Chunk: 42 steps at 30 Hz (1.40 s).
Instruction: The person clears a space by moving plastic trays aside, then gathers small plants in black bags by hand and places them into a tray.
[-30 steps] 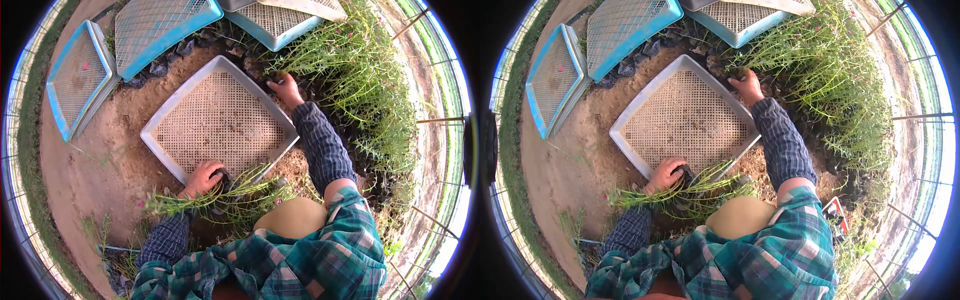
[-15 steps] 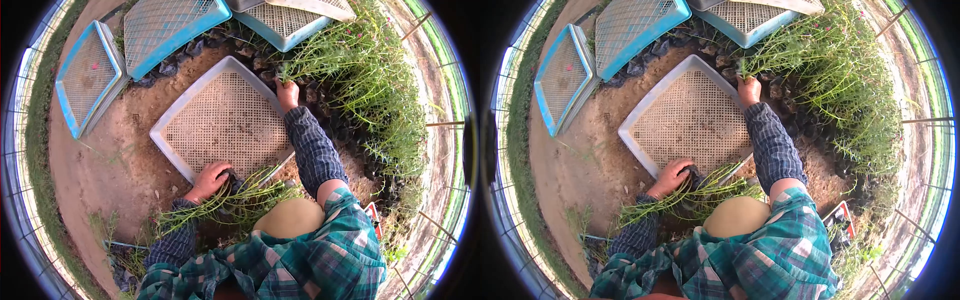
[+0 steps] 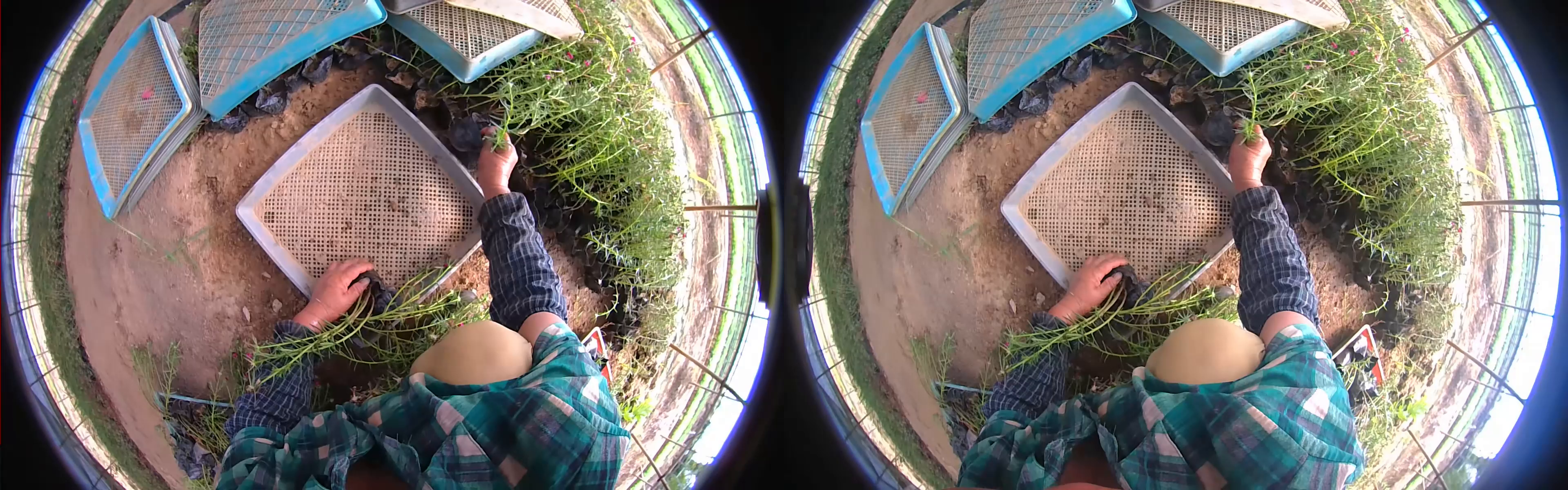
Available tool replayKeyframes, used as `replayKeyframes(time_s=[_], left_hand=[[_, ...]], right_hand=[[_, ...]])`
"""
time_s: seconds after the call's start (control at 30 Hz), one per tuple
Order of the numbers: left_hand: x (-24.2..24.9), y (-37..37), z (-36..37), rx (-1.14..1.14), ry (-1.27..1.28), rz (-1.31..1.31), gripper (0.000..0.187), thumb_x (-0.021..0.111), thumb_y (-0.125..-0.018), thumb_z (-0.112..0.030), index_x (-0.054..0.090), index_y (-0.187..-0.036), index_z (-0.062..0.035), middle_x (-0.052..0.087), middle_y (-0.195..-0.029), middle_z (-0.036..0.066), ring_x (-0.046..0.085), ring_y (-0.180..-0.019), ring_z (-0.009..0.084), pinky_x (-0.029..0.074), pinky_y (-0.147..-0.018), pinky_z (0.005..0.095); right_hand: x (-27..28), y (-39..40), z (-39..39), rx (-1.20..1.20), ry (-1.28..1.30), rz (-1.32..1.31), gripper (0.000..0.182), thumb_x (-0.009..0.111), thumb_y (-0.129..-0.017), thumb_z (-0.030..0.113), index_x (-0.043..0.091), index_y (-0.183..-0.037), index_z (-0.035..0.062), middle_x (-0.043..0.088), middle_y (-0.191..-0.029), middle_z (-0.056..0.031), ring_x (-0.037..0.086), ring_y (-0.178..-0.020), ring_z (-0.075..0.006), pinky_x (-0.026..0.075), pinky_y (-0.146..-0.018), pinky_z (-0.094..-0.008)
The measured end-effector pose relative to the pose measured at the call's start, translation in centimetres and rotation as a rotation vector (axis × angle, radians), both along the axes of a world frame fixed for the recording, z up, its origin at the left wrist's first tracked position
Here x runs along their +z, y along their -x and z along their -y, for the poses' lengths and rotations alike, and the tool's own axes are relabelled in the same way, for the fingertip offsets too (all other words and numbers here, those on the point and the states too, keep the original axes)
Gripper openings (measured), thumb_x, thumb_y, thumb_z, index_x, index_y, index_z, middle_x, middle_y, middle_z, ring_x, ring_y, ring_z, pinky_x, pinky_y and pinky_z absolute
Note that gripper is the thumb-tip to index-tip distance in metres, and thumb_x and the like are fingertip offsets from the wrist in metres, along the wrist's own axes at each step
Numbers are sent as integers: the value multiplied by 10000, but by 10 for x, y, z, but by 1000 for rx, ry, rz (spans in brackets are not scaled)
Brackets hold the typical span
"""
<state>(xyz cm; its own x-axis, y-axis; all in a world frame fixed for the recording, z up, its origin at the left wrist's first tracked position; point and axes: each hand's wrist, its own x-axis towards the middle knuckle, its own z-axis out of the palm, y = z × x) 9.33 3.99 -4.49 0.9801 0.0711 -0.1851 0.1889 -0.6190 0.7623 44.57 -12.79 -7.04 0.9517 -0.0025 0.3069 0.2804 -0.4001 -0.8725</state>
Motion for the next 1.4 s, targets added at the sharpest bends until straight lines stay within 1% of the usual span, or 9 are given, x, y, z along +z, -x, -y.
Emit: replayKeyframes(time_s=[0.13, 0.43, 0.53, 0.7, 0.73, 0.97, 1.07, 1.23, 1.4], left_hand=[[0, 4, 0, 14, 6, 4, 319, 576, -882, -247, 576, -1184, -146, 560, -1224, 61, 487, -1123, 287, 383, -967, 382], [-9, -7, -21, 182, 444, -141, 330, 454, -980, -296, 563, -1182, -60, 572, -1200, 85, 554, -1052, 222, 417, -923, 338], [20, -24, -30, 663, 611, -117, 391, 401, -1002, -321, 553, -1204, -23, 554, -1235, 78, 507, -1127, 160, 382, -988, 308], [-6, -17, -59, 619, 764, 73, 405, 356, -1015, -318, 541, -1236, -34, 567, -1216, 76, 501, -1133, 173, 374, -999, 306], [-14, -12, -61, 455, 552, 60, 408, 358, -1014, -322, 538, -1241, -35, 563, -1225, 66, 502, -1131, 174, 387, -987, 302], [-8, -19, -82, 213, 118, -47, 366, 448, -977, -190, 453, -1324, -73, 523, -1280, 109, 483, -1197, 219, 372, -1008, 318], [7, -32, -82, 241, 303, -138, 378, 433, -991, -227, 442, -1336, -72, 494, -1307, 110, 460, -1221, 232, 366, -1019, 336], [8, -38, -75, 223, 412, -164, 376, 450, -984, -231, 466, -1313, -49, 493, -1294, 125, 488, -1182, 222, 391, -992, 333], [-11, -28, -78, -13, 304, -208, 363, 511, -924, -137, 493, -1268, -24, 498, -1256, 155, 467, -1191, 282, 398, -983, 366]], right_hand=[[29, 1, -4, 113, 118, 302, 151, 598, -800, 23, 669, -928, 61, 679, -840, -110, 653, -748, -282, 514, -701, -321], [108, 63, -38, 662, 138, 317, 149, 612, -807, -29, 647, -935, 38, 678, -848, -102, 654, -738, -202, 510, -675, -280], [87, 119, -54, 966, 181, 157, 196, 633, -740, -25, 612, -926, 33, 633, -819, -132, 632, -742, -254, 513, -633, -332], [69, 212, -74, 1679, 165, 223, 284, 624, -672, 44, 560, -949, 35, 589, -855, -139, 612, -755, -303, 519, -674, -385], [79, 214, -74, 1793, 388, 196, 343, 622, -686, 58, 572, -1025, 36, 597, -949, -151, 610, -847, -320, 521, -749, -403], [80, 146, -42, 1372, 197, -158, 451, 590, -767, 23, 547, -1211, 89, 591, -1112, -146, 594, -1016, -276, 479, -898, -359], [52, 136, -41, 1238, 164, -492, 426, 556, -820, 24, 515, -1243, 68, 587, -1170, -123, 566, -1107, -239, 445, -964, -331], [30, 145, -58, 1299, 185, -650, 600, 575, -815, 36, 369, -1375, 103, 552, -1240, -159, 558, -1114, -231, 443, -963, -319], [25, 152, -66, 1633, 463, -729, 485, 648, -823, 273, 539, -1260, 90, 658, -1049, -134, 614, -987, -246, 460, -902, -348]])
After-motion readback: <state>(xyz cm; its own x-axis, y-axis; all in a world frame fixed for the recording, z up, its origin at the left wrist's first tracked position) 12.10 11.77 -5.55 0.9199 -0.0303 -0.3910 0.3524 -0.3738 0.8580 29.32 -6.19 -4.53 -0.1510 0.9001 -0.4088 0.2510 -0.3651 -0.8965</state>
